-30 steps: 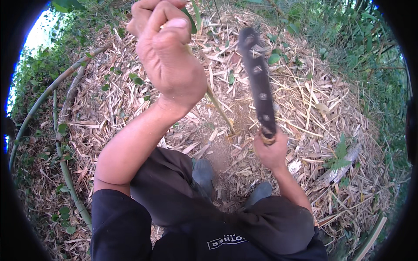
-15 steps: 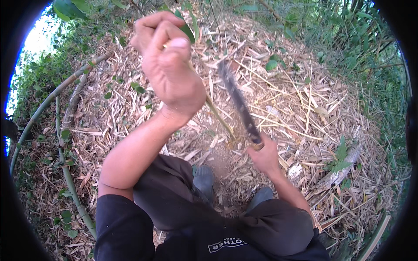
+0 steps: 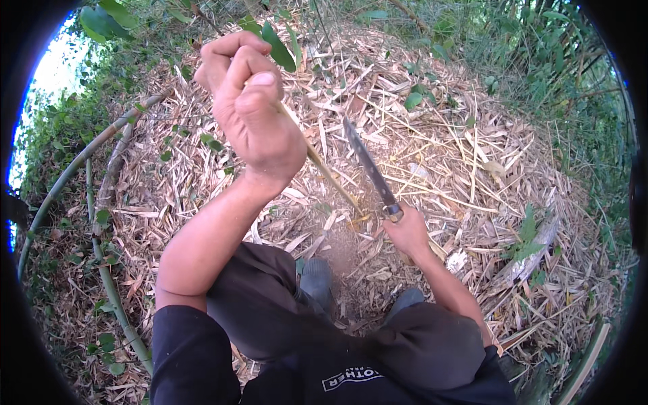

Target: The person sits on the forest floor and uses a machete to split a long bamboo stalk into thin strips. They repeatedly strike the bamboo against a large rock to drive the blade through the material, separating it into multiple flat pieces.

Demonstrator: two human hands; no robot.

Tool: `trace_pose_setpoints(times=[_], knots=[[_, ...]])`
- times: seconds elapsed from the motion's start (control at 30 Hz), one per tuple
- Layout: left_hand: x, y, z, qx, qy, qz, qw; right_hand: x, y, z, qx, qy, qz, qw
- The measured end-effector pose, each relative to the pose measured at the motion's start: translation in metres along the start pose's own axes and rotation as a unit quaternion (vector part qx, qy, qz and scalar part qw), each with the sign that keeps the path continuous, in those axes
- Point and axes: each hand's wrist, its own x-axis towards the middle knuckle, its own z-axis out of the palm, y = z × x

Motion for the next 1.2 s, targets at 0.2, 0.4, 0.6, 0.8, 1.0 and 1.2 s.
trace_pose_setpoints(times=[0.2,0.4,0.6,0.8,1.0,1.2], knots=[[0.001,-0.001,-0.013,0.013,-0.025,0.021,0.999,-0.026,-0.049,-0.028,0.346,0.169,-0.238,0.891],[0.003,0.009,0.001,0.038,-0.036,-0.012,0.999,-0.001,0.01,0.046,-0.066,-0.137,0.035,0.988],[0.003,0.0,-0.007,0.038,-0.022,-0.002,0.999,-0.015,-0.015,0.011,-0.025,-0.043,-0.081,0.995],[0.007,-0.006,-0.01,0.048,-0.019,0.002,0.999,-0.018,-0.026,-0.004,0.385,0.074,-0.271,0.879],[-0.001,0.0,-0.008,0.068,-0.015,-0.006,0.998,0.001,0.002,0.036,-0.042,-0.114,0.037,0.992],[-0.002,-0.011,-0.024,0.061,-0.029,0.013,0.998,-0.025,-0.042,-0.011,0.095,-0.025,-0.138,0.986]])
